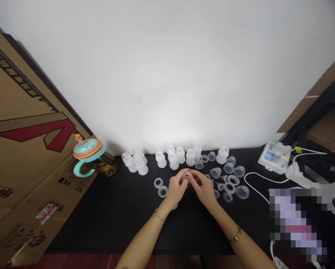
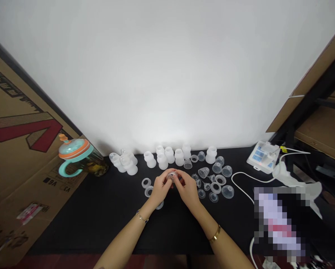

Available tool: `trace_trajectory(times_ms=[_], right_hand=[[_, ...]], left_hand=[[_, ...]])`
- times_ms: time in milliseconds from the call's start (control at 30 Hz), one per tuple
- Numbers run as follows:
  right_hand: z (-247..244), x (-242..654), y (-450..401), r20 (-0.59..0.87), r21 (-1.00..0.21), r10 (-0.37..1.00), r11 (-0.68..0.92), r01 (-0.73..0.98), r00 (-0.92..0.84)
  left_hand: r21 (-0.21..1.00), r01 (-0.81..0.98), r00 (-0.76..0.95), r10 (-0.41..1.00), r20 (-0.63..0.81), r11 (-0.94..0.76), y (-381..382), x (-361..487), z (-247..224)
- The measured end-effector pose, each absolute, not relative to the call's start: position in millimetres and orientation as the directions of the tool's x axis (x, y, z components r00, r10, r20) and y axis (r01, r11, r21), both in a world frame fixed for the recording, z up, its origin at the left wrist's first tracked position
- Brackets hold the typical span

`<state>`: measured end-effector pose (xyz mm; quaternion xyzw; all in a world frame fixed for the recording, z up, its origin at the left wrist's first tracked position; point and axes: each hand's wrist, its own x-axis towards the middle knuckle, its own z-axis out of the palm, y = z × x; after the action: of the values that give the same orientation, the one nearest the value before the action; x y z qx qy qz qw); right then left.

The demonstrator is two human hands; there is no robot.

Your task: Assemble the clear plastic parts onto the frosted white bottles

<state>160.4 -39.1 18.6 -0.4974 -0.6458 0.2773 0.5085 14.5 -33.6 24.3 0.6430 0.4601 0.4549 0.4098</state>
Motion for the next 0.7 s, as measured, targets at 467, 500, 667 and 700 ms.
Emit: trace_trajectory(times_ms=[467, 500, 667, 700], right_hand=[[22.1, 159.7, -40.0, 0.357, -0.87, 0.934, 0.327, 0.37, 0.014], [22.2, 159.7, -40.1, 0.358, -0.87, 0.933, 0.327, 0.368, 0.018], [21.2, 159.9, -39.8, 0.373, -0.87, 0.928, 0.343, 0.354, 0.018], [21.2, 159.9, -39.8, 0.374, -0.871, 0.927, 0.344, 0.35, 0.018]], left_hand=[[0.928, 0.251, 0.199, 0.953, 0.228, -0.275, -35.1, 11.9, 22.3], [0.93, 0.247, 0.196, 0.954, 0.225, -0.27, -35.3, 12.1, 23.3], [0.935, 0.247, 0.175, 0.961, 0.214, -0.254, -34.7, 12.7, 24.8], [0.934, 0.249, 0.175, 0.961, 0.217, -0.256, -34.7, 12.9, 24.6]])
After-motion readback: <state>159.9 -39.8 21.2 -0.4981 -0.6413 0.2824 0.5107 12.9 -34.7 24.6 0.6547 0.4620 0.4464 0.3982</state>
